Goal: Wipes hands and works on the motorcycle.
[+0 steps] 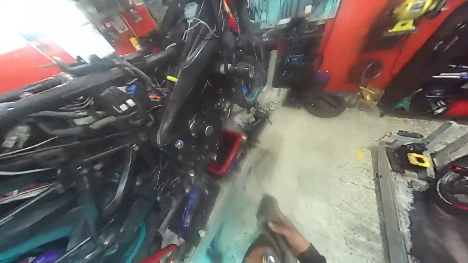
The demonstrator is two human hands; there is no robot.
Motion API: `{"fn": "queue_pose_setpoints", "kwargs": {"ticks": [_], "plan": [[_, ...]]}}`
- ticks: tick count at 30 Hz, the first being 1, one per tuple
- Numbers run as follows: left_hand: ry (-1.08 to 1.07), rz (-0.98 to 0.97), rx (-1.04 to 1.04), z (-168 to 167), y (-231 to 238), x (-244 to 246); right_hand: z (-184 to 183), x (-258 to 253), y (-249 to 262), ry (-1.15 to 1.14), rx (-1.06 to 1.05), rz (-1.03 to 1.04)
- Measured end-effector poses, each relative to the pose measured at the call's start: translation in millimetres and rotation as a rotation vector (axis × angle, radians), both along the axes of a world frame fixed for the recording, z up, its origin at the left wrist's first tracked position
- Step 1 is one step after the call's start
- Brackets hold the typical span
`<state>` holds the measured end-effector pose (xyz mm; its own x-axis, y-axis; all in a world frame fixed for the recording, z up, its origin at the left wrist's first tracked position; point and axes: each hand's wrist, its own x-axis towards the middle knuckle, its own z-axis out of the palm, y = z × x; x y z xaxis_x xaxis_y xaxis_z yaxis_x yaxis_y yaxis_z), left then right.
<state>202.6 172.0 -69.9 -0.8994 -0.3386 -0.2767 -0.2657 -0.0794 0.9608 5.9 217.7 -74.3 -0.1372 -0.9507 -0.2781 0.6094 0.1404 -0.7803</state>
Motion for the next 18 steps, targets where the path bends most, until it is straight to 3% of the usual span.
{"fn": "queue_pose_setpoints", "kwargs": {"ticks": [5, 8, 13, 18], "plan": [[0.186, 0.159, 0.113, -10.6, -91.1, -49.3, 34.5, -75.5, -183.9, 0.853, 0.158, 0.365], [0.258, 0.254, 0.127, 0.9, -134.9, -67.7, 68.0, -100.6, -307.8, 1.223, 0.158, 0.556], [0.234, 0.450, 0.091, 12.6, -163.9, -60.0, 84.5, -102.6, -448.3, 1.557, 0.142, 0.684], [0.190, 0.682, 0.122, 15.2, -156.0, -62.1, 112.7, -91.7, -499.0, 1.718, 0.196, 0.827]]}}
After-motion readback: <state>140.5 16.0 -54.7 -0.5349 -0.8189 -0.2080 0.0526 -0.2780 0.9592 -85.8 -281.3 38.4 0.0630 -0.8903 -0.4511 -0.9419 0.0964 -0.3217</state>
